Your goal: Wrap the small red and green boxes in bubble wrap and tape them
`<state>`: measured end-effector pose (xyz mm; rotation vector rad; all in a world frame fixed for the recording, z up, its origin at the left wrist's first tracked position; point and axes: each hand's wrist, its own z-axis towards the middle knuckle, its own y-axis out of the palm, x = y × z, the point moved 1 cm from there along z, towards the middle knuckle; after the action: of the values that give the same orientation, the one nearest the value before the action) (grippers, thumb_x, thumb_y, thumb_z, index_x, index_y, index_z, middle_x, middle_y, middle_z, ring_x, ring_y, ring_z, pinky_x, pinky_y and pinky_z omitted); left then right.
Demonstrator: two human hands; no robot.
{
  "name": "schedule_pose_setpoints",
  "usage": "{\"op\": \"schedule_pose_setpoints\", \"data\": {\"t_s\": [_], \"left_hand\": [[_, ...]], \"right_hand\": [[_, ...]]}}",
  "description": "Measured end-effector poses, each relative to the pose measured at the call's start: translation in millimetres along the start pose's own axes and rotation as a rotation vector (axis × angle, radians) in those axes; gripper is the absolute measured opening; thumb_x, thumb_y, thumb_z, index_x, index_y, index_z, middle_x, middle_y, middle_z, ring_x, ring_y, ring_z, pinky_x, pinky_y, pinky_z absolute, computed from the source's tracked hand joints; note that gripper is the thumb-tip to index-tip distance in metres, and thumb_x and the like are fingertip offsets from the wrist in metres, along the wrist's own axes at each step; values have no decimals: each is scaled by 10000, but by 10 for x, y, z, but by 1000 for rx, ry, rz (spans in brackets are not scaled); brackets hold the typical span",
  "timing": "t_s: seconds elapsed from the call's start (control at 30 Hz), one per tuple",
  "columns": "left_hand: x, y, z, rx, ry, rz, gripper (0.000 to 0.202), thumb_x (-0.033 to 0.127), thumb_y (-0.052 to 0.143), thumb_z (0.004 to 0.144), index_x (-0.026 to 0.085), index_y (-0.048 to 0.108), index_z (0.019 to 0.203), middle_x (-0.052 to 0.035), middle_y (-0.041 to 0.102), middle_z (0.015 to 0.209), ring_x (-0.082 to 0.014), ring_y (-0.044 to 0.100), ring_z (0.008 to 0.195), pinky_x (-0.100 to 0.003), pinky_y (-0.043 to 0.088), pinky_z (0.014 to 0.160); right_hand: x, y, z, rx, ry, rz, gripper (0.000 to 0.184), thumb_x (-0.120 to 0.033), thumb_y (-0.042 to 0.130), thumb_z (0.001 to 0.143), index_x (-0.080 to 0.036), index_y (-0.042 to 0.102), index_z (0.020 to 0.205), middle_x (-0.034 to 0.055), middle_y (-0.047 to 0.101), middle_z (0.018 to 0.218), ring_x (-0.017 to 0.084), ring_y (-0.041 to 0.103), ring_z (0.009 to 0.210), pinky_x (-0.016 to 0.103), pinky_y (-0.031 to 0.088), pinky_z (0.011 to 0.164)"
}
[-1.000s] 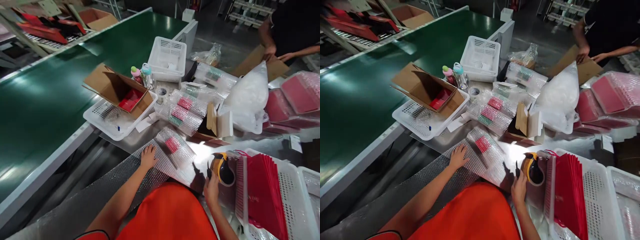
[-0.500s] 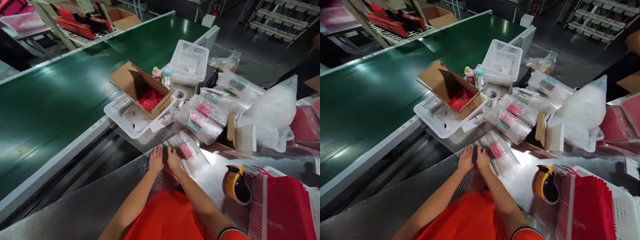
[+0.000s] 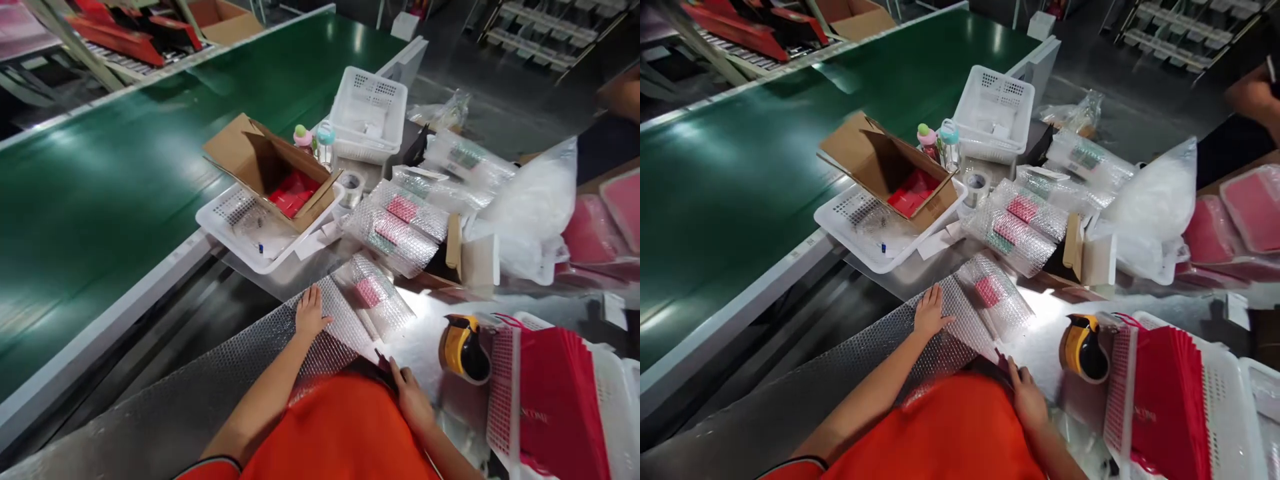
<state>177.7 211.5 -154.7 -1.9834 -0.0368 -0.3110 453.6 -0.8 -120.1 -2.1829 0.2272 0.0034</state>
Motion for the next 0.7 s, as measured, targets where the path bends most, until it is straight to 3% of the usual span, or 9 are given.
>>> {"op": "schedule_pose_setpoints", "data": {"t_s": [0.1, 0.17, 0.23, 0.3, 0.37, 0.43, 0.5, 0.57, 0.7], "left_hand": [[29, -8, 18, 11, -29, 10, 980, 454, 791, 783, 93, 342, 1576, -212, 186, 1698, -387, 209, 1559, -495, 284, 1233], [45, -42, 31, 20, -65, 11, 1025, 464, 845, 715, 67, 383, 1539, -268, 177, 1684, -432, 166, 1560, -552, 231, 1238], [45, -97, 35, 30, -80, 17, 1008, 454, 862, 688, 65, 417, 1505, -305, 246, 1649, -449, 224, 1537, -586, 211, 1226], [19, -160, 24, 66, -58, 19, 867, 432, 791, 768, 89, 439, 1482, -289, 414, 1562, -419, 403, 1444, -575, 272, 1188], [-39, -222, 9, 127, -56, 26, 646, 362, 634, 898, 114, 457, 1467, -242, 567, 1427, -369, 537, 1306, -530, 355, 1119], [-128, -275, 5, 145, -91, 33, 458, 257, 463, 971, 116, 527, 1402, -207, 658, 1278, -333, 601, 1194, -475, 411, 1038], [-245, -330, 18, 116, -121, 38, 378, 197, 373, 985, 117, 641, 1238, -188, 700, 1152, -320, 631, 1123, -449, 435, 982], [-408, -404, 23, 85, -133, 28, 336, 208, 384, 985, 139, 705, 1055, -167, 714, 1072, -314, 648, 1081, -437, 452, 948], [-954, -644, -170, 83, -243, -11, 234, 217, 485, 943, 163, 709, 905, -146, 723, 1013, -309, 666, 1055, -425, 484, 920]], "right_hand": [[653, 195, -408, 135, 188, 34, 749, 3, 345, 873, -278, 434, 1562, 144, 651, 1268, 252, 740, 913, 334, 588, 747], [774, 176, -384, 232, 326, 41, 712, -11, 331, 873, -192, 451, 1551, 203, 638, 1275, 297, 722, 1023, 376, 585, 818], [674, 70, -188, 317, 429, 47, 672, -34, 344, 872, -100, 452, 1532, 259, 621, 1278, 345, 685, 1115, 430, 565, 885], [450, -112, 85, 464, 463, 77, 610, -91, 371, 900, -55, 457, 1503, 279, 596, 1308, 374, 640, 1181, 480, 540, 935], [189, -372, 369, 663, 388, 130, 530, -189, 397, 951, -59, 489, 1456, 272, 559, 1369, 380, 574, 1266, 519, 502, 1004], [-54, -693, 654, 764, 184, 167, 469, -269, 436, 979, -93, 542, 1401, 251, 523, 1429, 368, 501, 1345, 531, 443, 1084], [-252, -1029, 928, 700, -48, 149, 444, -323, 515, 974, -136, 582, 1371, 224, 493, 1479, 363, 423, 1414, 527, 381, 1142], [-384, -1317, 1162, 540, -184, 90, 490, -375, 643, 921, -183, 599, 1369, 195, 455, 1531, 386, 358, 1455, 536, 347, 1158], [-469, -1604, 1395, 283, -230, 18, 607, -471, 755, 844, -273, 585, 1392, 144, 397, 1590, 388, 399, 1410, 510, 401, 1088]]}}
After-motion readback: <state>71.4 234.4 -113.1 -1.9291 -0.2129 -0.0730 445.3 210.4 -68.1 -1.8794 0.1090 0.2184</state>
